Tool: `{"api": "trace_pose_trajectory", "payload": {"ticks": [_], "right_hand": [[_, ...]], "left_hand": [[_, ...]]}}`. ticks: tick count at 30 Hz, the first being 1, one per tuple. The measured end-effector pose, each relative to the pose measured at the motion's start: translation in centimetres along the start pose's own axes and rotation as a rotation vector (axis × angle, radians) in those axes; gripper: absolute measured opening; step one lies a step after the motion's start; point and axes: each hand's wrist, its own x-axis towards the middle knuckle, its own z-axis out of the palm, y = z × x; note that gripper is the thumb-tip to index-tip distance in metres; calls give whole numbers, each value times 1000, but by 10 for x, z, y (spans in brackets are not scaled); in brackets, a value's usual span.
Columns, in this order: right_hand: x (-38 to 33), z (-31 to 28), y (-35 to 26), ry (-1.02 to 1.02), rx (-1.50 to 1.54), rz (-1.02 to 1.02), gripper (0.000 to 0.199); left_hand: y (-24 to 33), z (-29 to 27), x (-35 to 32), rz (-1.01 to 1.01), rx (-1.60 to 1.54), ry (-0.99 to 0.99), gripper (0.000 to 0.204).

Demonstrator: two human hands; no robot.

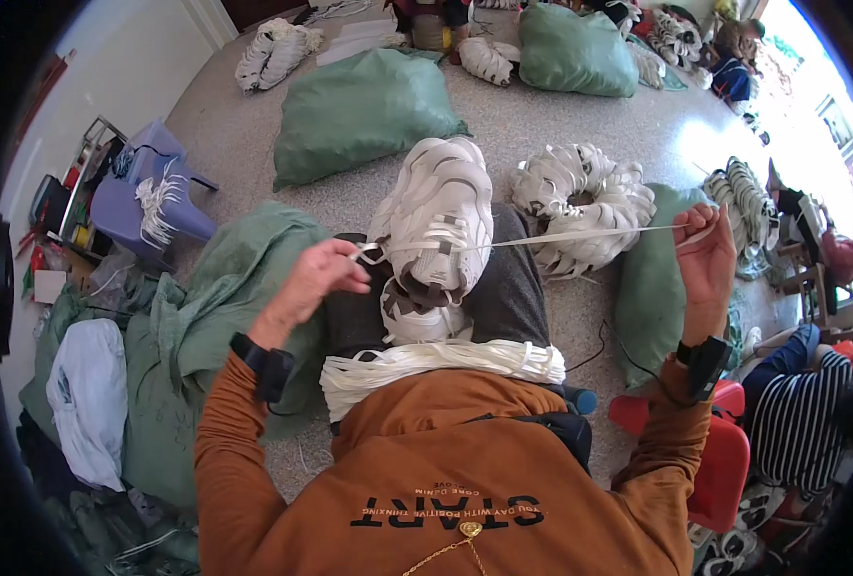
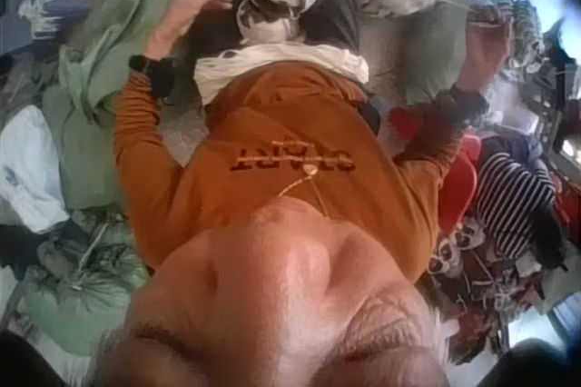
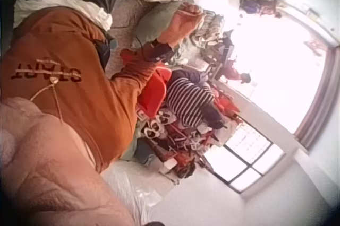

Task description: The person threads a white shoelace through the eyelets of a white sneaker held in their lap. They pull the lace ends to tighten the fit and adjust the loops, repeating the process to secure the laces on the shoe.

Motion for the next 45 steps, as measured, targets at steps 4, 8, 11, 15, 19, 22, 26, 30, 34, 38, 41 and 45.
{"api": "trace_pose_trajectory", "payload": {"ticks": [4,8,11,15,19,22,26,30,34,38,41,45], "right_hand": [[-17,-42,-45,552,-203,-130,23],[-31,-78,-30,682,-390,-88,24],[-16,-47,65,682,-635,61,21],[-8,28,174,519,-759,495,14],[0,57,231,244,-1183,476,11],[7,52,248,124,-1441,282,11],[17,53,249,93,-1604,228,9],[22,55,245,-34,-1832,186,7],[32,67,244,-143,-1930,127,7],[32,63,254,-123,-1829,130,7],[28,60,259,-63,-1707,137,8],[20,57,265,24,-1616,113,10]], "left_hand": [[-19,48,-8,-188,-430,28,21],[-21,42,-10,-213,-548,5,16],[-18,34,-7,-102,-613,79,16],[-8,47,0,-69,-562,97,17],[-2,63,-1,-78,-482,31,19],[-13,64,11,31,-354,29,16],[-16,66,30,153,-3,71,13],[-20,76,41,308,57,161,10],[-23,74,50,485,250,278,11],[-14,75,52,589,334,290,8],[-16,71,50,635,396,295,7],[-20,69,52,780,595,357,11]]}}
